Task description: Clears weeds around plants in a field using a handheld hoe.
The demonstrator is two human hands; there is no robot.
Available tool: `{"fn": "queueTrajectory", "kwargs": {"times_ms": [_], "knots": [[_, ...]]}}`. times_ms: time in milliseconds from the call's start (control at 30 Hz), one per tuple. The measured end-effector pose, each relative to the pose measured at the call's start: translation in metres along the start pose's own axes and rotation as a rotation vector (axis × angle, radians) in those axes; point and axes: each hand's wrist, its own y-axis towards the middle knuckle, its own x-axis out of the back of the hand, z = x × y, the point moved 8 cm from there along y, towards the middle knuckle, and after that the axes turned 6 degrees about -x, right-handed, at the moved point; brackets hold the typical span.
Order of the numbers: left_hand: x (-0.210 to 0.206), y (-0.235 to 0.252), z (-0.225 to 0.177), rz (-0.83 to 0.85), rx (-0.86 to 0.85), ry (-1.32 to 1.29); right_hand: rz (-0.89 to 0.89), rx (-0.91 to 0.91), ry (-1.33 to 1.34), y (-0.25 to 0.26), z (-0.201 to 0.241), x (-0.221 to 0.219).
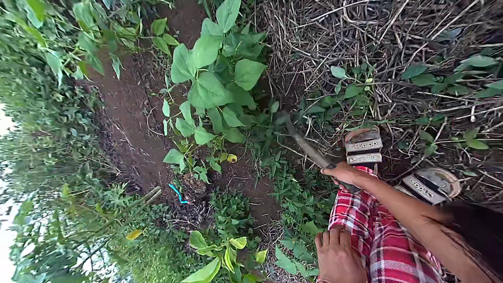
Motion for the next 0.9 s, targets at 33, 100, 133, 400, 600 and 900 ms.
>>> {"fn": "queueTrajectory", "kwargs": {"times_ms": [33,100,133,400,600,900], "knots": [[0.0,0.001,0.002,0.017,0.006,-0.005,-0.023,-0.022,-0.101,-0.005,-0.023,0.01],[0.0,0.001,0.004,0.043,0.024,-0.008,-0.076,-0.03,-0.177,-0.024,-0.051,0.03],[0.0,0.001,0.005,0.054,0.03,-0.009,-0.1,-0.029,-0.166,-0.037,-0.055,0.036],[0.007,-0.004,0.006,-0.059,0.003,-0.055,-0.125,0.24,0.628,-0.034,0.088,-0.028],[0.002,-0.003,0.005,-0.089,-0.009,-0.077,0.045,0.002,0.022,0.034,0.035,-0.072],[-0.005,-0.007,-0.005,-0.044,-0.006,-0.15,-0.065,0.157,0.35,-0.003,0.106,-0.051]]}}
